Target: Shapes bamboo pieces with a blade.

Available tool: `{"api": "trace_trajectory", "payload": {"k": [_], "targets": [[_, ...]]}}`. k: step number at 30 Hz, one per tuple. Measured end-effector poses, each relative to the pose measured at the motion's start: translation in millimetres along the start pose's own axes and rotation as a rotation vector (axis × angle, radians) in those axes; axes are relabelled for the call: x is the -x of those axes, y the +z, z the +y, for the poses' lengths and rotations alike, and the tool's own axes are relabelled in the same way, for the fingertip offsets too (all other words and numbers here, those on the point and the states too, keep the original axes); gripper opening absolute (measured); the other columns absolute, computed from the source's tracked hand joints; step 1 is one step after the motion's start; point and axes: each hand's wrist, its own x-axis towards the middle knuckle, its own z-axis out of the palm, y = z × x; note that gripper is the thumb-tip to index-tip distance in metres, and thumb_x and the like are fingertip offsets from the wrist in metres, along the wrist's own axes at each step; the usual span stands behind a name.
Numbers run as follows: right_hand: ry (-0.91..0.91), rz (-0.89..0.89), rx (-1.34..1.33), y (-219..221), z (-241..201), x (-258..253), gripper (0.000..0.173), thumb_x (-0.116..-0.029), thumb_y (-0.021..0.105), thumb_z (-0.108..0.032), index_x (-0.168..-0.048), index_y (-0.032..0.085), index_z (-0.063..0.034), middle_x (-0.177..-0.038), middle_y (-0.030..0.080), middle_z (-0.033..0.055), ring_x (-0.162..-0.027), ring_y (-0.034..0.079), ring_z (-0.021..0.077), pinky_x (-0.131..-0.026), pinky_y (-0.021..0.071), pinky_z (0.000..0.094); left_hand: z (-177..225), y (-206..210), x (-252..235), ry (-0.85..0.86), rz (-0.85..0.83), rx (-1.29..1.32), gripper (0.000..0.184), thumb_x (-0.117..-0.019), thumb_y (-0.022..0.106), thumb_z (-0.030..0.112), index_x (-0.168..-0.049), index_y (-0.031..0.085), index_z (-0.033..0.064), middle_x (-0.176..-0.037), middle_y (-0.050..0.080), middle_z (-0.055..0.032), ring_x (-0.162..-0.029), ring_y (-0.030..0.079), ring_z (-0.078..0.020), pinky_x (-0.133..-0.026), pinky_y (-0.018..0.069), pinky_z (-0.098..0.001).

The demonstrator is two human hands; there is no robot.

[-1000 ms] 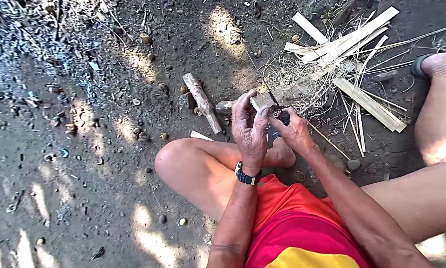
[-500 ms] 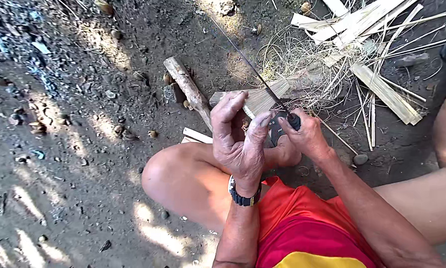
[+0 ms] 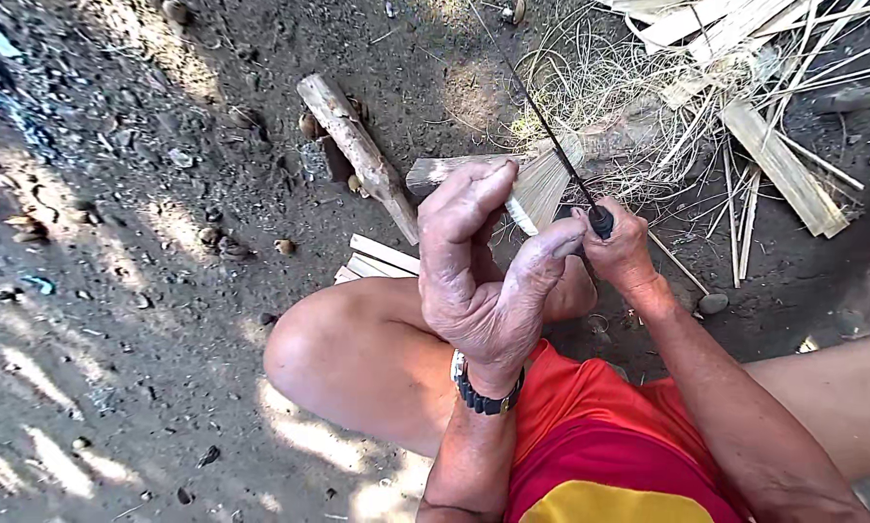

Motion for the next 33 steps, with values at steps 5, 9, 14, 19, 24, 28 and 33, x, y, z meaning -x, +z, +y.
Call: {"api": "trace_trajectory", "payload": {"k": [5,9,14,19,24,28,33], "targets": [[0.02,-0.007,0.021,3.4,10.9,3.0,0.021,-0.1005,0.066,-0.025,-0.098,0.063,-0.0046,-0.072,0.061,0.0087,-0.058,0.06,0.0199,-0.052,0.0505,0.0408,1.0,-0.4,-1.2,0.001,0.002,-0.038,0.038,-0.0907,0.077,0.01,-0.125,0.062,-0.0009,-0.127,0.063,-0.0115,-0.116,0.064,-0.0218,-0.097,0.0575,-0.0354],[0.04,0.006,0.048,9.6,20.4,-4.9,0.027,-0.1004,0.065,-0.028,-0.094,0.064,-0.0014,-0.072,0.063,0.0117,-0.061,0.062,0.0234,-0.057,0.0519,0.0432,1.0,1.8,-3.2,0.005,-0.007,-0.043,0.039,-0.0898,0.077,0.008,-0.124,0.062,-0.0018,-0.127,0.063,-0.0125,-0.116,0.064,-0.0222,-0.097,0.0576,-0.0354],[0.165,-0.045,0.082,14.7,48.9,1.5,0.029,-0.0998,0.061,-0.028,-0.093,0.064,0.0005,-0.073,0.063,0.0147,-0.065,0.064,0.0289,-0.061,0.0525,0.0495,4.2,5.8,-3.5,0.003,-0.025,-0.059,0.039,-0.0894,0.078,0.007,-0.124,0.062,-0.0019,-0.128,0.063,-0.0127,-0.116,0.064,-0.0221,-0.097,0.0578,-0.0352],[0.192,-0.041,0.11,19.9,64.9,8.7,0.03,-0.101,0.063,-0.03,-0.096,0.065,-0.0015,-0.075,0.065,0.0144,-0.067,0.066,0.029,-0.062,0.0544,0.0507,5.7,3.4,-3.2,0.008,-0.062,-0.099,0.041,-0.0932,0.075,0.009,-0.13,0.059,-0.0002,-0.131,0.061,-0.011,-0.116,0.063,-0.0203,-0.095,0.058,-0.0323],[0.212,-0.066,0.181,2.0,47.0,16.7,0.035,-0.1033,0.061,-0.039,-0.103,0.065,-0.004,-0.075,0.065,0.0148,-0.065,0.066,0.0323,-0.058,0.0538,0.0551,6.9,0.9,-2.8,0.015,-0.092,-0.113,0.043,-0.0963,0.071,0.009,-0.136,0.057,-0.001,-0.134,0.059,-0.012,-0.116,0.063,-0.0217,-0.095,0.0586,-0.0336],[0.273,-0.047,0.179,-5.7,38.4,27.1,0.035,-0.1024,0.062,-0.039,-0.1,0.064,-0.0037,-0.073,0.064,0.0139,-0.062,0.064,0.031,-0.057,0.053,0.0538,2.6,9.4,8.3,0.04,-0.095,-0.106,0.042,-0.0939,0.073,0.009,-0.132,0.06,-0.0026,-0.134,0.06,-0.0133,-0.121,0.061,-0.0235,-0.098,0.0574,-0.0348],[0.145,-0.012,0.087,-23.8,-7.5,19.5,0.035,-0.1006,0.066,-0.037,-0.101,0.067,-0.002,-0.077,0.066,0.0125,-0.064,0.065,0.0255,-0.058,0.0553,0.0469,2.0,11.1,-3.3,0.032,-0.12,-0.11,0.045,-0.0936,0.074,0.008,-0.134,0.058,-0.0006,-0.134,0.059,-0.0115,-0.12,0.062,-0.0214,-0.097,0.0578,-0.0322]]}}
